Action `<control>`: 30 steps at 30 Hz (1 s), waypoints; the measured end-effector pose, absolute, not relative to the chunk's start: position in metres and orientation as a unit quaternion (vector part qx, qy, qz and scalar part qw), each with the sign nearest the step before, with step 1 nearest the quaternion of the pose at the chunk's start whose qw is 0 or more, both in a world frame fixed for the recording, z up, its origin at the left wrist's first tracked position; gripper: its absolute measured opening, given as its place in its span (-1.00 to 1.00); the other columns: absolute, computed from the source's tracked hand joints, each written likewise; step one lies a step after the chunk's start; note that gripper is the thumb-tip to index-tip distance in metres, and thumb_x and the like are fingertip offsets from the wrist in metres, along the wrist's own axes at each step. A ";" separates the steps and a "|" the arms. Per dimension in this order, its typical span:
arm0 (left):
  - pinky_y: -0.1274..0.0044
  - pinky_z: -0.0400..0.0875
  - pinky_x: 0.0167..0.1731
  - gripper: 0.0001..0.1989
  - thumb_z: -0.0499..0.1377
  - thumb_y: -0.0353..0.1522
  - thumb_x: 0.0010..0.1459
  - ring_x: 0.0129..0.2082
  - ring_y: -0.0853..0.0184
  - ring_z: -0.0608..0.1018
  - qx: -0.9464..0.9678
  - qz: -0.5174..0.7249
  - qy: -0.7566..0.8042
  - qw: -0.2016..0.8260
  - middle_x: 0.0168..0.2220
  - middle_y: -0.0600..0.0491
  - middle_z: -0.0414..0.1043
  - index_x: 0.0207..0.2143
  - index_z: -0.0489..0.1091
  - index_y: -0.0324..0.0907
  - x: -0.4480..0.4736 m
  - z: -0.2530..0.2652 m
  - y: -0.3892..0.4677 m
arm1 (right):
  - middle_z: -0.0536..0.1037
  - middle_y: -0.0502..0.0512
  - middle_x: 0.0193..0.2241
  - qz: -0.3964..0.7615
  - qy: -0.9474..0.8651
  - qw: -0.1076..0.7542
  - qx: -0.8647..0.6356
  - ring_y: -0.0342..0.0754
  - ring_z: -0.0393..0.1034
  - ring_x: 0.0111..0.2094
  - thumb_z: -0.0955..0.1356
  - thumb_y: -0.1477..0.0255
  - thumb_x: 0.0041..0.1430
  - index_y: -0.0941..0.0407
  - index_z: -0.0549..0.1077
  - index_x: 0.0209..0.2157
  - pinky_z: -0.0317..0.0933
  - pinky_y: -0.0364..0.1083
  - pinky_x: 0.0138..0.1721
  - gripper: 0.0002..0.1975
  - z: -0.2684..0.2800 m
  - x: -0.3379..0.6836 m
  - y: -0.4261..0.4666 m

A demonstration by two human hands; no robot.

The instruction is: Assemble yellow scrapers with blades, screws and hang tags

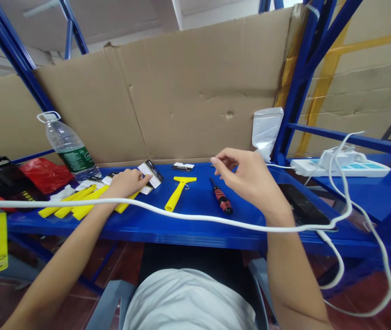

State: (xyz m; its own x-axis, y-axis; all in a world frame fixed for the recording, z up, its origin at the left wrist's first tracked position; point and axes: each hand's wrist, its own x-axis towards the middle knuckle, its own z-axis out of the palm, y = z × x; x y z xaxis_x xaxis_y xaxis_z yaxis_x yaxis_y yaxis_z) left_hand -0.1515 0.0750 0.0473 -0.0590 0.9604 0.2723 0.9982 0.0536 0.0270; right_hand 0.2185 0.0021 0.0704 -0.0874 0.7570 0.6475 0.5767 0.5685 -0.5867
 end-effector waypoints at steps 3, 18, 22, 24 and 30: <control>0.02 0.53 0.06 -0.42 0.07 0.03 0.45 0.05 -0.36 0.70 -0.667 -0.051 -0.729 0.148 -0.04 -0.45 0.68 -0.14 0.66 -0.26 -0.156 0.047 0.075 | 0.74 0.01 -0.36 0.082 -0.747 0.465 -0.468 0.01 0.65 -0.30 0.42 0.16 0.45 0.02 0.68 -0.26 0.38 -0.02 -0.23 -0.72 0.069 0.220 0.004; 0.38 0.42 -0.20 -0.64 0.23 -0.08 0.42 -0.09 -0.02 0.71 -0.846 -0.094 -0.525 0.011 -0.09 -0.22 0.69 0.03 0.52 -0.16 -0.062 0.048 0.094 | 0.76 0.07 -0.23 0.044 -0.825 0.320 -0.463 0.08 0.63 -0.21 0.37 0.35 0.39 0.01 0.64 -0.21 0.38 0.01 -0.15 -0.84 0.058 0.228 0.019; 0.39 0.44 -0.21 -0.70 0.32 -0.27 0.27 -0.09 -0.02 0.71 -0.849 -0.066 -0.525 -0.002 -0.05 -0.29 0.68 0.00 0.52 -0.22 -0.044 0.045 0.115 | 0.74 0.10 -0.26 0.081 -0.852 0.251 -0.452 0.09 0.62 -0.20 0.40 0.44 0.28 0.02 0.56 -0.25 0.37 0.00 -0.17 -0.94 0.051 0.233 0.025; 0.41 0.45 -0.25 -0.67 0.37 -0.27 0.20 -0.17 0.04 0.71 -0.848 -0.057 -0.527 -0.016 -0.09 -0.24 0.69 -0.02 0.52 -0.19 -0.045 0.043 0.118 | 0.72 0.08 -0.32 0.114 -0.856 0.202 -0.461 0.08 0.62 -0.23 0.41 0.45 0.26 0.01 0.55 -0.28 0.35 -0.01 -0.22 -0.95 0.046 0.235 0.027; 0.38 0.44 -0.31 -0.73 0.39 -0.28 0.11 -0.25 0.04 0.68 -0.832 -0.088 -0.546 -0.046 -0.16 -0.19 0.68 -0.15 0.52 -0.16 -0.057 0.036 0.115 | 0.72 0.04 -0.40 0.149 -0.853 0.171 -0.471 0.08 0.63 -0.28 0.43 0.48 0.25 0.00 0.60 -0.34 0.35 -0.01 -0.26 -0.90 0.040 0.235 0.030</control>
